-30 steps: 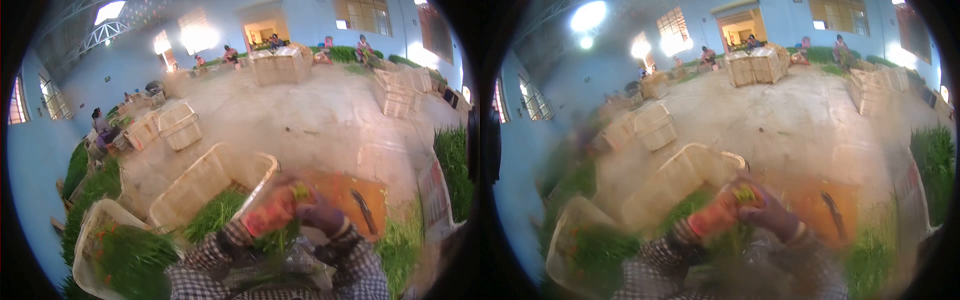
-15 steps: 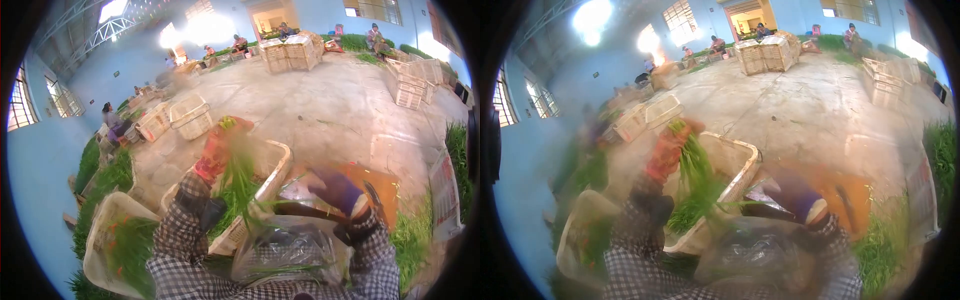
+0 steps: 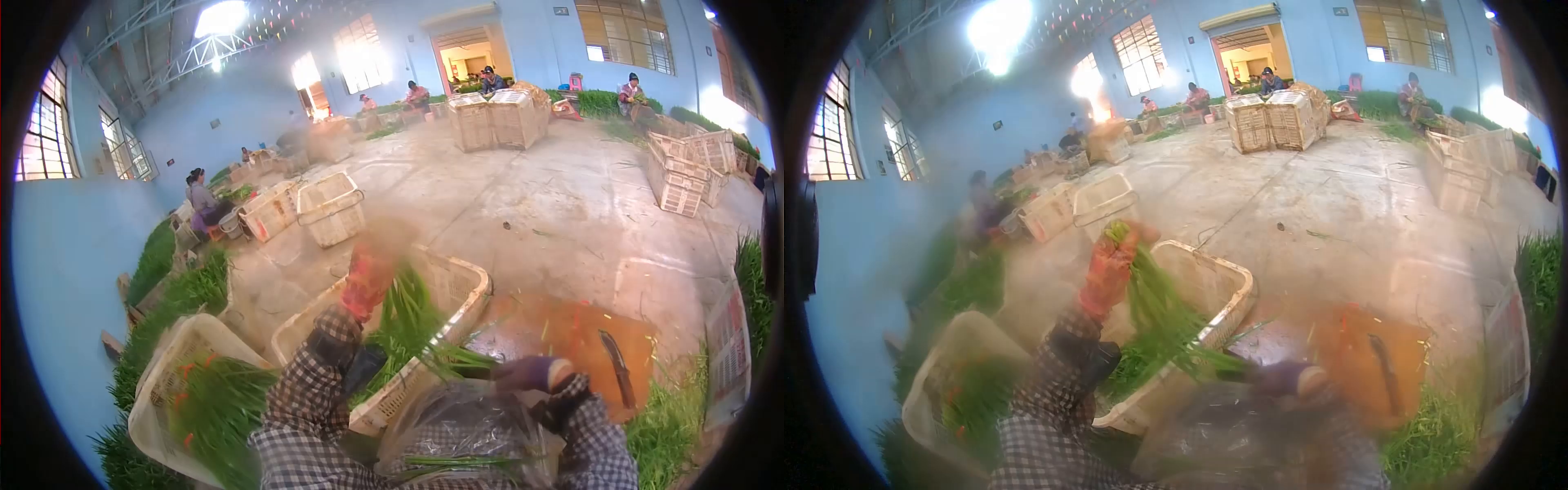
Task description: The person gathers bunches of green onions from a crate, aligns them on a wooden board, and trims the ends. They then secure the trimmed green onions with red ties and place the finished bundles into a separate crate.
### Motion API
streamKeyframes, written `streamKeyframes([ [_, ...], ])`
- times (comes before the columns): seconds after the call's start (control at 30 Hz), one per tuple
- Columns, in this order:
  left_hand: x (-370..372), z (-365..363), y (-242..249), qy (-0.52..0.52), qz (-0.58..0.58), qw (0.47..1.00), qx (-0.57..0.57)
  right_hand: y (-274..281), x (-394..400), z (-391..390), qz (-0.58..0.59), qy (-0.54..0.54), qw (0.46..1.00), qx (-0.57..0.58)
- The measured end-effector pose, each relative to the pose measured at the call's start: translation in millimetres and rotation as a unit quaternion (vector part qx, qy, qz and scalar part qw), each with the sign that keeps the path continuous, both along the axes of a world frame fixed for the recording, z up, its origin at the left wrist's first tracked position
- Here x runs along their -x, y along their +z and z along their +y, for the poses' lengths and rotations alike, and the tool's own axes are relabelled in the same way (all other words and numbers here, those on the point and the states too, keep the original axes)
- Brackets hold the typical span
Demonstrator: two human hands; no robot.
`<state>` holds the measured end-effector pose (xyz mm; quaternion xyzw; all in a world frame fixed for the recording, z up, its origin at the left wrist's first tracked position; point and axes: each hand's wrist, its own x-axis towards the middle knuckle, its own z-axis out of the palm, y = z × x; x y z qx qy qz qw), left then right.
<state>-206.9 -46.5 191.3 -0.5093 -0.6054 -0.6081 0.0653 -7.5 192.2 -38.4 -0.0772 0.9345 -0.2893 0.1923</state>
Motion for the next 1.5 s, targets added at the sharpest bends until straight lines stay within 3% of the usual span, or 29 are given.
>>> streamKeyframes([
  [0.07, -7, 1, -4, -0.034, -0.082, 0.996, -0.025, 126, -35, -26, 0.014, -0.11, 0.993, -0.035],
  [0.1, -9, 5, -6, -0.062, -0.137, 0.988, -0.048, 155, -41, -32, 0.012, -0.192, 0.98, -0.058],
  [0.17, 10, 24, -21, -0.06, -0.027, 0.997, -0.025, 159, -38, -22, 0.22, -0.2, 0.955, -0.024],
  [0.23, 12, 38, -32, -0.085, -0.004, 0.996, 0.013, 192, -36, -39, 0.379, -0.214, 0.898, 0.063],
  [0.33, -52, 52, -7, -0.161, -0.079, 0.983, 0.042, 200, -9, -58, 0.516, -0.205, 0.827, 0.086],
  [0.43, -81, 56, 4, -0.237, -0.139, 0.962, -0.009, 181, 13, -80, 0.433, -0.178, 0.816, 0.339],
  [0.5, -77, 53, 12, -0.277, -0.206, 0.938, -0.031, 184, -2, -86, 0.179, -0.126, 0.927, 0.304],
  [0.53, -64, 51, 13, -0.283, -0.151, 0.947, -0.037, 129, 17, -72, 0.109, -0.049, 0.964, 0.239],
  [0.57, -62, 46, 19, -0.249, -0.169, 0.953, -0.042, 72, 33, -50, 0.034, 0.029, 0.985, 0.169],
  [0.63, -62, 35, 31, -0.177, -0.203, 0.962, -0.049, 111, -11, -33, -0.117, -0.071, 0.99, -0.029],
  [0.7, -52, 31, 27, -0.163, -0.194, 0.966, -0.056, 85, -20, 7, 0.044, -0.185, 0.981, 0.026],
  [0.77, -52, 34, 20, -0.18, -0.21, 0.959, -0.057, 177, -38, -5, 0.11, -0.276, 0.954, 0.052],
  [0.83, -55, 45, 16, -0.231, -0.241, 0.941, -0.052, 181, -34, -5, 0.345, -0.313, 0.876, 0.125],
  [0.9, -50, 63, 3, -0.248, -0.143, 0.958, -0.003, 193, -19, -15, 0.447, -0.235, 0.842, 0.188],
  [0.97, -62, 82, -3, -0.259, -0.113, 0.959, 0.008, 194, -3, -37, 0.504, -0.171, 0.815, 0.23],
  [1.13, -115, 99, 18, -0.326, -0.192, 0.917, -0.122, 156, 28, -65, 0.486, -0.206, 0.728, 0.437],
  [1.23, -118, 106, 26, -0.223, -0.186, 0.945, -0.149, 140, 24, -65, 0.367, -0.328, 0.788, 0.37],
  [1.37, -87, 122, 8, -0.193, -0.288, 0.912, -0.22, 147, 0, -9, 0.471, -0.323, 0.818, 0.07],
  [1.43, -59, 144, -27, -0.175, -0.382, 0.873, -0.247, 173, -22, 28, 0.426, -0.299, 0.853, -0.038],
  [1.5, -45, 170, -86, -0.245, -0.414, 0.848, -0.223, 185, -39, 59, 0.301, -0.298, 0.886, -0.187],
])
